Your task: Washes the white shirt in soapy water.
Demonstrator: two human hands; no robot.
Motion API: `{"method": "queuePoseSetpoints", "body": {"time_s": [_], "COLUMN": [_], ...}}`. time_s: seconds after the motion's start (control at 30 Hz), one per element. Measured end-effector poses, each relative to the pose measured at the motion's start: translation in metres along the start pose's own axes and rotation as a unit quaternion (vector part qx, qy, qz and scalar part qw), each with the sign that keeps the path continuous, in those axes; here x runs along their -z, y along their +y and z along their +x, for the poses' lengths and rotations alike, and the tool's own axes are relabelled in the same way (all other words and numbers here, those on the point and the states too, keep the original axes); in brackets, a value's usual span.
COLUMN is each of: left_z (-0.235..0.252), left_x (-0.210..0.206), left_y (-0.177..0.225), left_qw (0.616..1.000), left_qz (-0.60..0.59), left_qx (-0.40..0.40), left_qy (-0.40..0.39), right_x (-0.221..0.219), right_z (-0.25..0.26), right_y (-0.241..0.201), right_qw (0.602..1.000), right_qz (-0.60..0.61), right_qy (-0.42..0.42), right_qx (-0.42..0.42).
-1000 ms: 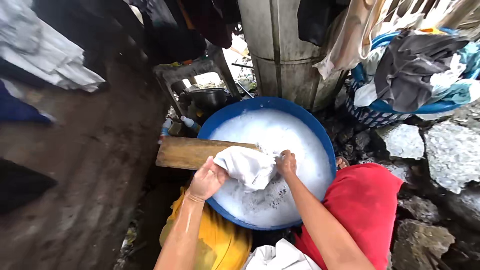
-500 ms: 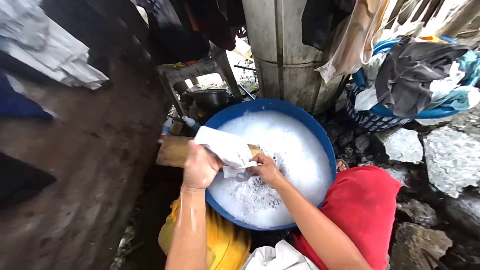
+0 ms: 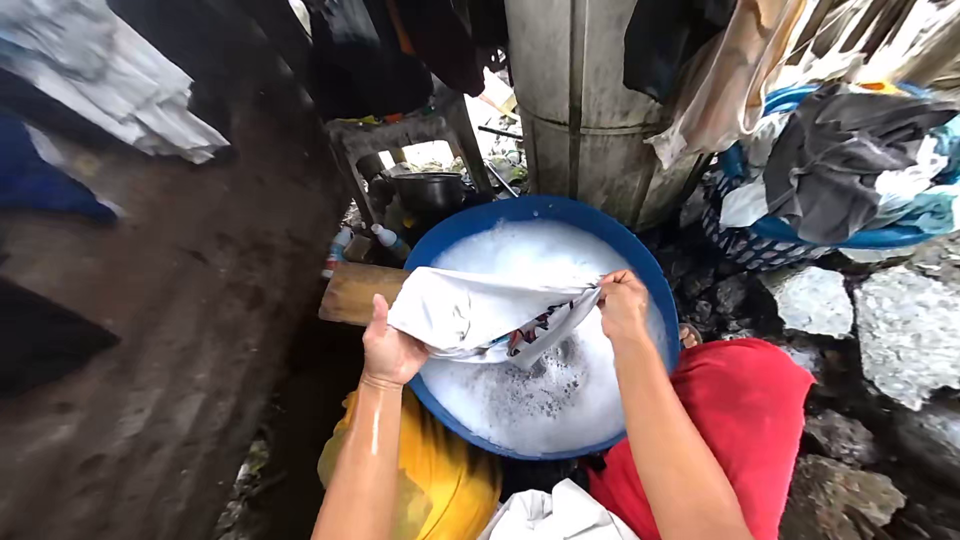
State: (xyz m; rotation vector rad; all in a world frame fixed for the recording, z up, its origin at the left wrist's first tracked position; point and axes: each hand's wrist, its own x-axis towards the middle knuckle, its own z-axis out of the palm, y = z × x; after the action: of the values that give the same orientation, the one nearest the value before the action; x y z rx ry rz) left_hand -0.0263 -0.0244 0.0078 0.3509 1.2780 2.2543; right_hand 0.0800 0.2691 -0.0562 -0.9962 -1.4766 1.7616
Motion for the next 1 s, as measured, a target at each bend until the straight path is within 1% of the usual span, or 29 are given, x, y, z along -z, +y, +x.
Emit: {"method": "queuePoseSetpoints", "body": {"time_s": [0.07, 0.1, 0.13, 0.2, 0.27, 0.3, 0.33, 0.37, 0.4, 0.47, 0.5, 0.53, 0.57, 0.6, 0.63, 0.67, 0.73, 0.8, 0.83, 0.87, 0.9, 0.93, 1.0], "left_z": [0.0, 0.002, 0.004, 0.008, 0.01, 0.011, 0.011, 0.01, 0.008, 0.003, 0.002, 0.001, 0.002, 0.005, 0.007, 0.011, 0.018, 0.02, 0.02, 0.019, 0.019, 0.018, 0.018], "left_x": [-0.002, -0.004, -0.007, -0.016, -0.028, -0.035, -0.043, -0.051, -0.06, -0.075, -0.078, -0.079, -0.08, -0.078, -0.075, -0.072, -0.07, -0.076, -0.081, -0.086, -0.09, -0.095, -0.102], "left_y": [-0.001, -0.003, -0.006, -0.014, -0.024, -0.03, -0.034, -0.038, -0.039, -0.036, -0.032, -0.026, -0.019, -0.011, -0.004, 0.004, 0.016, 0.025, 0.027, 0.028, 0.03, 0.031, 0.032], "left_qw": [0.999, 0.997, 0.996, 0.992, 0.987, 0.983, 0.979, 0.976, 0.975, 0.974, 0.974, 0.974, 0.977, 0.98, 0.983, 0.985, 0.989, 0.99, 0.989, 0.989, 0.99, 0.991, 0.991], "left_qz": [-0.012, -0.027, -0.045, -0.076, -0.098, -0.111, -0.124, -0.136, -0.143, -0.145, -0.143, -0.137, -0.124, -0.106, -0.084, -0.063, -0.034, 0.018, 0.042, 0.05, 0.04, 0.022, -0.019], "left_qx": [0.025, 0.026, 0.023, 0.021, 0.031, 0.04, 0.052, 0.064, 0.077, 0.106, 0.117, 0.121, 0.117, 0.104, 0.087, 0.065, 0.036, 0.025, 0.016, 0.005, -0.008, -0.021, -0.052], "left_qy": [-0.047, -0.062, -0.073, -0.096, -0.126, -0.14, -0.153, -0.156, -0.152, -0.141, -0.135, -0.132, -0.128, -0.131, -0.139, -0.144, -0.137, -0.139, -0.14, -0.14, -0.139, -0.131, -0.121], "right_x": [-0.004, -0.008, -0.012, -0.025, -0.036, -0.041, -0.045, -0.048, -0.05, -0.051, -0.049, -0.045, -0.04, -0.036, -0.033, -0.031, -0.03, -0.037, -0.04, -0.043, -0.043, -0.043, -0.041], "right_z": [-0.007, -0.014, -0.02, -0.04, -0.064, -0.073, -0.081, -0.087, -0.091, -0.09, -0.085, -0.078, -0.072, -0.067, -0.061, -0.055, -0.044, -0.04, -0.041, -0.042, -0.044, -0.046, -0.049], "right_y": [0.0, -0.002, -0.003, -0.007, -0.016, -0.02, -0.022, -0.025, -0.026, -0.029, -0.028, -0.031, -0.04, -0.053, -0.068, -0.085, -0.115, -0.137, -0.145, -0.149, -0.151, -0.151, -0.151], "right_qw": [0.995, 0.993, 0.994, 0.986, 0.952, 0.938, 0.932, 0.933, 0.933, 0.92, 0.91, 0.903, 0.899, 0.904, 0.913, 0.926, 0.952, 0.965, 0.966, 0.962, 0.955, 0.945, 0.905], "right_qz": [-0.093, -0.099, -0.068, 0.072, 0.197, 0.222, 0.217, 0.185, 0.144, 0.086, 0.072, 0.057, 0.041, 0.024, 0.017, 0.023, 0.053, 0.103, 0.128, 0.139, 0.127, 0.09, -0.027], "right_qy": [-0.021, -0.047, -0.08, -0.144, -0.231, -0.266, -0.29, -0.305, -0.319, -0.346, -0.365, -0.387, -0.406, -0.412, -0.402, -0.376, -0.297, -0.221, -0.198, -0.202, -0.232, -0.283, -0.4], "right_qx": [0.034, 0.037, 0.042, 0.048, 0.024, 0.006, -0.016, -0.043, -0.08, -0.161, -0.18, -0.179, -0.158, -0.117, -0.072, -0.027, 0.057, 0.096, 0.107, 0.119, 0.13, 0.138, 0.143]}}
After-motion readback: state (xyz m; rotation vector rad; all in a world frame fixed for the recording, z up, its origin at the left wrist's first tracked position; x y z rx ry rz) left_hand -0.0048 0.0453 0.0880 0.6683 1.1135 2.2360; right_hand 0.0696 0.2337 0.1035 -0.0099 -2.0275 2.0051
